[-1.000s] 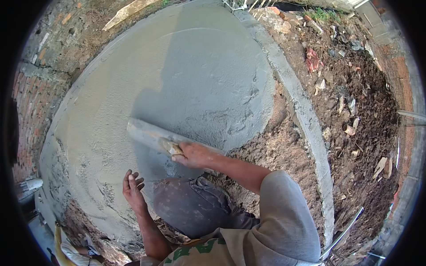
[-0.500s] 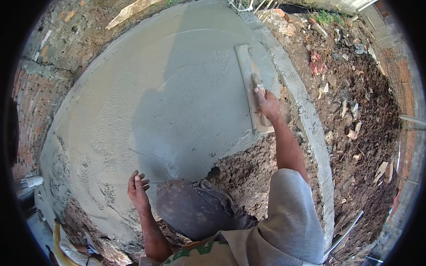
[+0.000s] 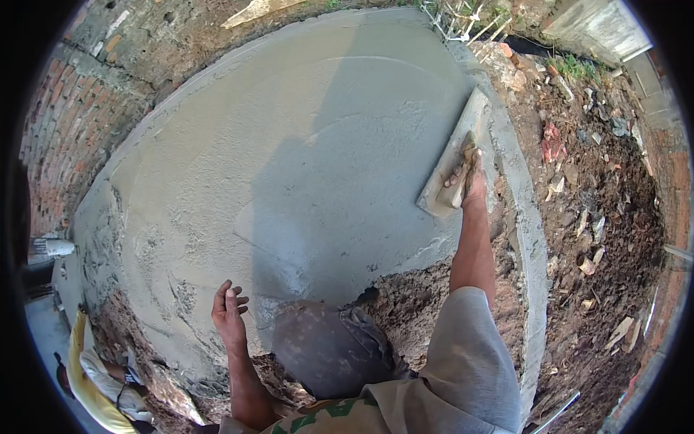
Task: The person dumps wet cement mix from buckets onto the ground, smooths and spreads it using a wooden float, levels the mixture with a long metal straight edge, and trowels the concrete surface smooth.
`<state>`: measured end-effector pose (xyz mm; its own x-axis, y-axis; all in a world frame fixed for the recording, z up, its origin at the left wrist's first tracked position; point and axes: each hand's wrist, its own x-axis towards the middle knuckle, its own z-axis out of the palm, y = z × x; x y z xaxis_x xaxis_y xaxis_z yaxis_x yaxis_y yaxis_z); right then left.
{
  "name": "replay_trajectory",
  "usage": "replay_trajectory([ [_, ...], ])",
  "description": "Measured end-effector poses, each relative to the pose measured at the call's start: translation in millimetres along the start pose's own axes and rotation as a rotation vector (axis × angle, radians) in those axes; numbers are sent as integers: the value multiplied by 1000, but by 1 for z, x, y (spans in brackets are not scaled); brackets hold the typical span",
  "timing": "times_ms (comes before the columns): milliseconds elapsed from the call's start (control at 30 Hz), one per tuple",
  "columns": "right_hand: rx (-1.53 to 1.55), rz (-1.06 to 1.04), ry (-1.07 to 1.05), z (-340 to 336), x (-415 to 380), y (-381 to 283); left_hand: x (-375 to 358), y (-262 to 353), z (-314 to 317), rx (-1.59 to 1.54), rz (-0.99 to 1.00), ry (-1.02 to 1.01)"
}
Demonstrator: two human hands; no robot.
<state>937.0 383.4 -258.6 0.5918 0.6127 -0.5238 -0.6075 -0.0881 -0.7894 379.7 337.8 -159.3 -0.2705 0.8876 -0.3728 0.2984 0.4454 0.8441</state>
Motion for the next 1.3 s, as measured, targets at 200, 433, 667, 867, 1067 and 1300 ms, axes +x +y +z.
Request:
replay_trajectory([
  [200,-324,111,-296,140,74,-4,-22,-10,-37,15,-63,119],
  [433,-582,158,-653,319,55,76,-50,-29,-79,9,-155,310],
  [667,-705,375,-834,458,-15,197,-71,-65,-101,-90,-252,340],
  [867,-883,452,-1147,527,-157,295,-76,-88,-120,-244,-284,490],
  [1067,-1156,565,-1399,514,-299,374,-78,-91,-138,-351,-278,571],
  [1300,-1551,157,-2077,411,-370,386,-76,-92,-148,-396,-253,598],
])
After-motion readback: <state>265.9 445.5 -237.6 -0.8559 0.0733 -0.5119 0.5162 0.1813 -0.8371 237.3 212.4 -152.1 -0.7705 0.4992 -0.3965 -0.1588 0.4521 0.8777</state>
